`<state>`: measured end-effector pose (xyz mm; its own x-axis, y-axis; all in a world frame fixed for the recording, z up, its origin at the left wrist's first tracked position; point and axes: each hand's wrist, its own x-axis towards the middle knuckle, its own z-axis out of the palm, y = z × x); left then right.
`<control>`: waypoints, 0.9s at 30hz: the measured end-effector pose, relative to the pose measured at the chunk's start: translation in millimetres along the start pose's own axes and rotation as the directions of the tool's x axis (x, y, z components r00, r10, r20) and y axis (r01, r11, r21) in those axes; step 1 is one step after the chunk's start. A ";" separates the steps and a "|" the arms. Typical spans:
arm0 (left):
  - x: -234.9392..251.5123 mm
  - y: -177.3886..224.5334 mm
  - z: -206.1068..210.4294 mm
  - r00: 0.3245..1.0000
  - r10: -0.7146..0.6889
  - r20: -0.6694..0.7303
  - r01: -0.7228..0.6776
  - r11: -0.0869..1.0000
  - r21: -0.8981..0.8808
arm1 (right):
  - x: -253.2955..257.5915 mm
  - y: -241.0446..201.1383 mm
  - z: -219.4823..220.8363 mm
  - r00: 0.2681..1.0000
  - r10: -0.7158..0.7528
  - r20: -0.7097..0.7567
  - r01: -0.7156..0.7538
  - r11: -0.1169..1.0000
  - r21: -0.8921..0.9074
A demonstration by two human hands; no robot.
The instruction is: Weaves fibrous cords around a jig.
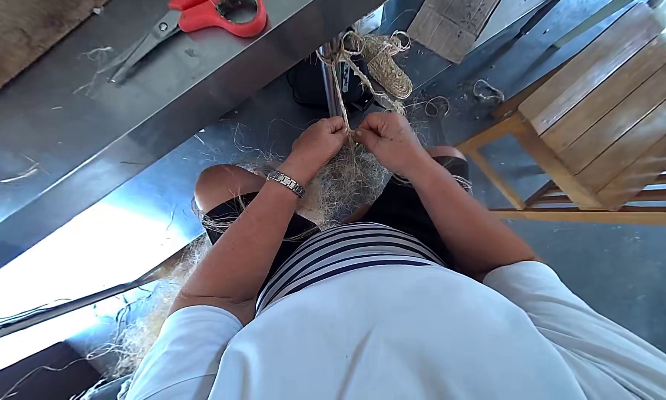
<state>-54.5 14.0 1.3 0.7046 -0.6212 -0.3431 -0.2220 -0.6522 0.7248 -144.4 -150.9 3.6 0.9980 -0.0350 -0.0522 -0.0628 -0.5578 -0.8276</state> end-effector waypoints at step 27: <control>-22.8 4.6 21.1 0.992 0.040 -0.117 -0.085 0.906 -0.414 | -9.9 5.2 38.6 0.985 0.162 0.057 -0.162 0.766 0.622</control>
<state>-85.8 16.0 -0.1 0.7692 -0.5914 -0.2419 0.0178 -0.3586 0.9333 -154.6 -121.5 -21.7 0.9730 -0.0777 -0.2171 -0.2096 0.0946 -0.9732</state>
